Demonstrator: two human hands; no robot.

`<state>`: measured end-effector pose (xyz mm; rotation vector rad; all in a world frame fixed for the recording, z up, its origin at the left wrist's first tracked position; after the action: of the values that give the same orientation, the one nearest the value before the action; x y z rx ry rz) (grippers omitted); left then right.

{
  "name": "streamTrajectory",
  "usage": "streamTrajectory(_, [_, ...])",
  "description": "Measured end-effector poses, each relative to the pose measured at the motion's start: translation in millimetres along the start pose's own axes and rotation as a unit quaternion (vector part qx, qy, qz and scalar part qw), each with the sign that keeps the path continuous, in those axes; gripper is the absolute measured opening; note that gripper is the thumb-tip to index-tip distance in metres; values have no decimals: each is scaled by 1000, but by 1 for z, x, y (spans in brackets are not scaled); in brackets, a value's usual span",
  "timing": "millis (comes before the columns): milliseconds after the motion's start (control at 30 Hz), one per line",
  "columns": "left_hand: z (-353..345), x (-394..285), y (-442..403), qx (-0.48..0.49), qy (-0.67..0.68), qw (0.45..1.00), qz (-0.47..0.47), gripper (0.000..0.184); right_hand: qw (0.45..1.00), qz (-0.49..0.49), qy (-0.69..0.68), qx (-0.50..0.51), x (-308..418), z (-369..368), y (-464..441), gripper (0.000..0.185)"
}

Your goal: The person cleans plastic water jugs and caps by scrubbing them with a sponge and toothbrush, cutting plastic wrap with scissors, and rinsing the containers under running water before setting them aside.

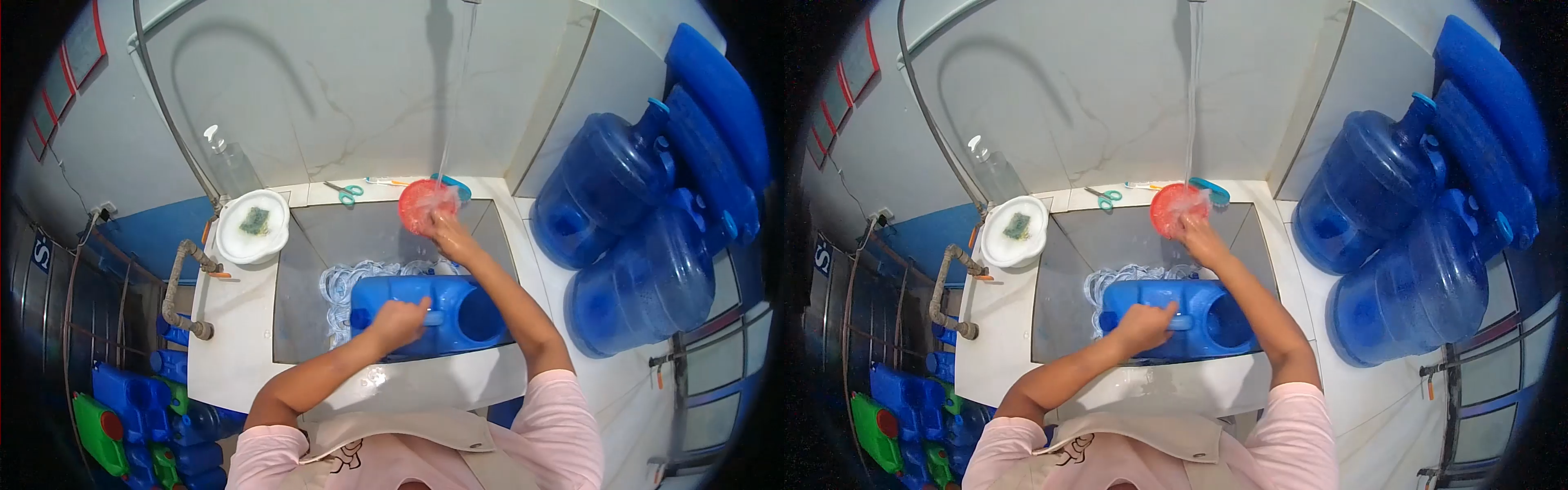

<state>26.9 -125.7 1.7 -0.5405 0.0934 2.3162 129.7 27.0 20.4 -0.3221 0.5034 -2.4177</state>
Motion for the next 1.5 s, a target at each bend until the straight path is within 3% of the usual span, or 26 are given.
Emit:
streamTrajectory(67, [3,35,16,18,-43,998,33,28,998,49,0,46,8,-3,-1,31])
streamTrajectory(133, [14,66,35,-3,-48,998,51,26,999,-28,-17,-39,-5,11,-5,28])
streamTrajectory(267, [16,109,67,-48,-44,997,48,25,996,41,-10,-78,-5,-5,-19,18])
streamTrajectory(300, [14,114,72,-56,-38,997,46,25,968,-139,-211,-7,-40,-34,-25,15])
streamTrajectory(333, [14,115,76,-64,-30,997,44,24,863,-310,-395,66,-55,-61,-19,13])
streamTrajectory(367, [12,116,78,-64,-31,996,45,24,862,-309,-396,66,-55,-66,-20,13])
streamTrajectory(400, [12,117,80,-56,-32,997,51,25,735,-384,-558,24,-54,-76,-15,13])
streamTrajectory(433, [11,118,81,-48,-32,997,56,25,572,-440,-692,-19,-48,-86,-9,15])
streamTrajectory(533, [13,119,82,-44,-35,997,48,26,569,-448,-689,21,-43,-112,-2,19])
streamTrajectory(567, [13,121,83,-45,-33,997,50,26,570,-449,-688,23,-45,-124,4,19])
streamTrajectory(633, [13,125,84,-49,-35,997,54,26,830,-310,-453,101,-47,-136,4,27])
streamTrajectory(667, [13,126,84,-49,-34,997,56,26,829,-310,-454,104,-48,-145,15,27])
streamTrajectory(700, [13,128,84,-55,-31,996,61,26,925,-212,-308,66,-41,-131,15,31])
streamTrajectory(733, [13,130,83,-62,-28,996,66,26,983,-104,-151,25,-28,-120,16,37])
streamTrajectory(800, [10,133,81,-66,-27,995,72,26,995,-65,-72,29,-18,-108,25,37])
streamTrajectory(867, [10,132,81,-70,-28,994,78,26,979,-146,-70,124,-20,-107,31,37])
streamTrajectory(900, [12,129,81,-59,-33,995,74,26,979,-146,-70,123,-24,-106,34,37])
streamTrajectory(967, [13,128,82,-48,-39,996,70,26,990,-54,-131,12,-22,-84,36,39])
streamTrajectory(1100, [5,127,81,-56,-29,997,47,25,994,-62,-33,78,-23,-74,35,40])
streamTrajectory(1200, [9,126,82,-68,-31,996,45,25,997,28,-32,59,-6,-73,33,42])
streamTrajectory(1267, [14,125,82,-78,-33,995,45,25,991,-86,-60,78,-28,-64,36,45])
streamTrajectory(1300, [15,125,83,-80,-37,995,53,24,991,-89,-61,79,-28,-66,35,45])
streamTrajectory(1367, [12,123,77,-81,-38,994,57,24,999,-10,-37,27,-21,-62,30,48])
streamTrajectory(1500, [16,122,79,-93,-33,993,61,24,996,37,-59,48,-5,-63,30,48])
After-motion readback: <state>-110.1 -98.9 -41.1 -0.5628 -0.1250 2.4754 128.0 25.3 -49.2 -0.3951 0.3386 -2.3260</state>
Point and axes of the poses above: each hand's wrist, its own y-axis away from the middle knuckle, its own z-axis out of the back of the hand, x = y × z, the point moved 7 cm from there along -y, towards the middle knuckle, and after that the axes turned 4 degrees about y, right-handed, at the moved point
